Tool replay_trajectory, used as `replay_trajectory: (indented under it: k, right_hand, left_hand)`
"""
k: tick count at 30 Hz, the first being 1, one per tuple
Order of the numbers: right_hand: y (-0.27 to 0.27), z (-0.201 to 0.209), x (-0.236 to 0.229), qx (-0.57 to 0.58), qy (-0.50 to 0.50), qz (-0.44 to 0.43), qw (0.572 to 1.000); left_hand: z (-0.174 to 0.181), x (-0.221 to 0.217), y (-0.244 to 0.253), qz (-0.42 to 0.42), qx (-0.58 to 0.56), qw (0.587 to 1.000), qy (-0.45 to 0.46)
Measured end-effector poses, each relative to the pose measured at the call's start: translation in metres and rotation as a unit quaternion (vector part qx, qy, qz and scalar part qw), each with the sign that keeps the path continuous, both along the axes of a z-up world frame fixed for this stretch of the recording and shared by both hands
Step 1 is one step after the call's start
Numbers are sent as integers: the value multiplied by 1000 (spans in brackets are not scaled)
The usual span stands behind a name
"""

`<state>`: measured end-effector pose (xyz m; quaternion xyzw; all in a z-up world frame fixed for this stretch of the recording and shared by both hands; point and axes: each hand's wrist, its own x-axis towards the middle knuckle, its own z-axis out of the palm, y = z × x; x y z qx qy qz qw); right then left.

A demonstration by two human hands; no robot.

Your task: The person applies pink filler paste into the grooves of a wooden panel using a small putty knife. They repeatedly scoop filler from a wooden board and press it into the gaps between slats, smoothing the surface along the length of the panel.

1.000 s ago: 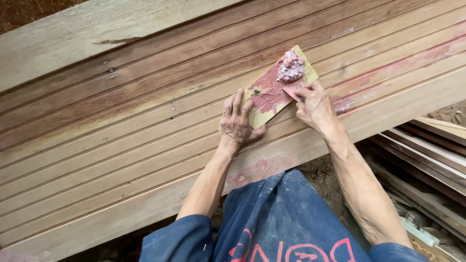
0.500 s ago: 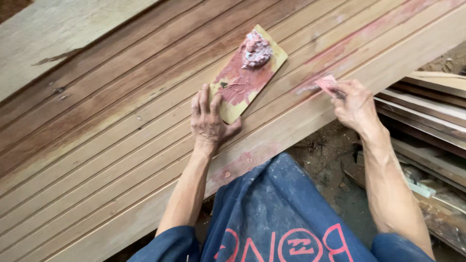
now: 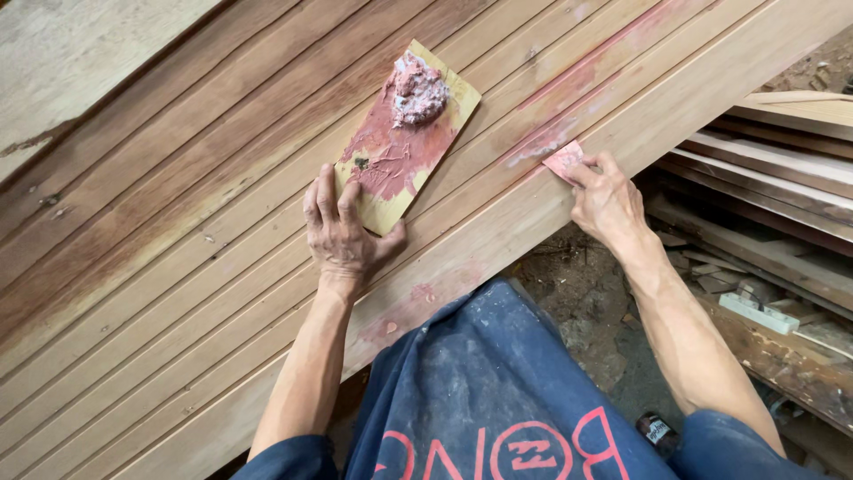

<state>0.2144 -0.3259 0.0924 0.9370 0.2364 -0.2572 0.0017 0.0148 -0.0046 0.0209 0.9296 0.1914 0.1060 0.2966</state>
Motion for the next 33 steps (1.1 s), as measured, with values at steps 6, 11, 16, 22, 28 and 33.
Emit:
replay_trajectory:
  k: [6,11,16,22,28,33]
  right_hand:
    - [18,37,27,-193,120,18,974]
    - [30,51,22,11,206,-334,920]
    - [67,19,-2,85,223,-475,847]
    - [98,5,0,67,191,-546,813]
    - [115,8,-7,112,214,-601,762]
    - [118,6,-19,142,241,-627,727]
  left_hand:
    - [2,3,0,5,-4,1000,-3]
    - [-1,1,2,0,-2,1000,-8]
    - [0,6,1,-5,-3,1000,4]
    - [1,6,0,-13,3,1000,16]
    - [0,7,-1,-15,6,999,32]
    - [0,7,-2,-17,10,999,39]
